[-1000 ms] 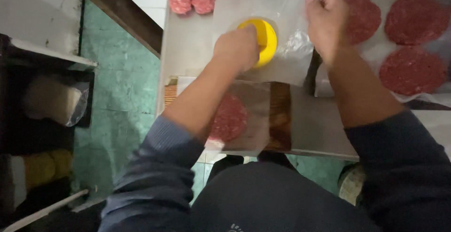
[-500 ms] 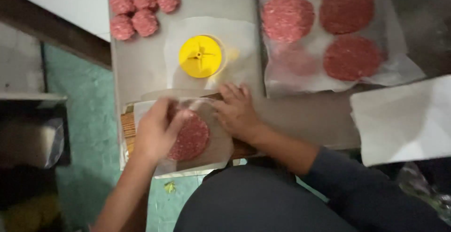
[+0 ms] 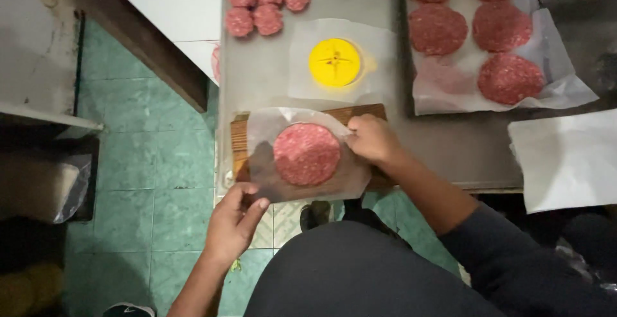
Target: The recorder uses a plastic mold and wax paper to press ground beef into uniform hamburger patties.
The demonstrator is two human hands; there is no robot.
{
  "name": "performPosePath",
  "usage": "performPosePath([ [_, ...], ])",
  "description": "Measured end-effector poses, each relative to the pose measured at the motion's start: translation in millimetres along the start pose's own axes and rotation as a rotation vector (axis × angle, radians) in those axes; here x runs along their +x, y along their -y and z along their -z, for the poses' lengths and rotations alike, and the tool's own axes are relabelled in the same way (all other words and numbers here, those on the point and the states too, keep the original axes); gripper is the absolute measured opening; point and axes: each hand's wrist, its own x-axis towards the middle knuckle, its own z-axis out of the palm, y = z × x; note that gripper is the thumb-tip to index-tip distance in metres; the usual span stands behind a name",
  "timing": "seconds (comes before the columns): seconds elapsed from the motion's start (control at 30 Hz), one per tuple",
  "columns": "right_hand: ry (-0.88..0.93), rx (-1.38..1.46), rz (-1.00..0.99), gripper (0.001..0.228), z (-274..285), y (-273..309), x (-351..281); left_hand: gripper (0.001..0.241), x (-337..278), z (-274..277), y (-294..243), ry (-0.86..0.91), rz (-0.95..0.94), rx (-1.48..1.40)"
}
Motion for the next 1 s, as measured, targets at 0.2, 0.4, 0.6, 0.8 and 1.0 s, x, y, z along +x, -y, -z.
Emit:
performPosePath([
  [0.2,0.131,0.385,-0.072,0.021,10.4,48.8,-30.4,0.041,13.9,-19.1,31.4,0.040,-0.178,-0.442],
  [0.4,0.223,0.666,0.063,0.015,20.8,130.9,-43.3,0.077,45.9,-45.8,14.5,0.187,-0.345,-0.744],
  [0.6,0.408,0.809,0.291,0.012,0.2,206.9,-53.1,0.115,30.8,-22.4,29.9,0.522,-0.149,-1.424],
  [0.8,0.346,0.673,0.253,0.014,16.0,204.2,-52.9,0.130,8.5,20.9,11.8,0.551,-0.085,-1.570],
  [1.0,0.158,0.370,0.236,0.018,40.9,162.0,-33.4,0.136,2.8,53.5,30.4,0.558,-0.080,-1.587],
])
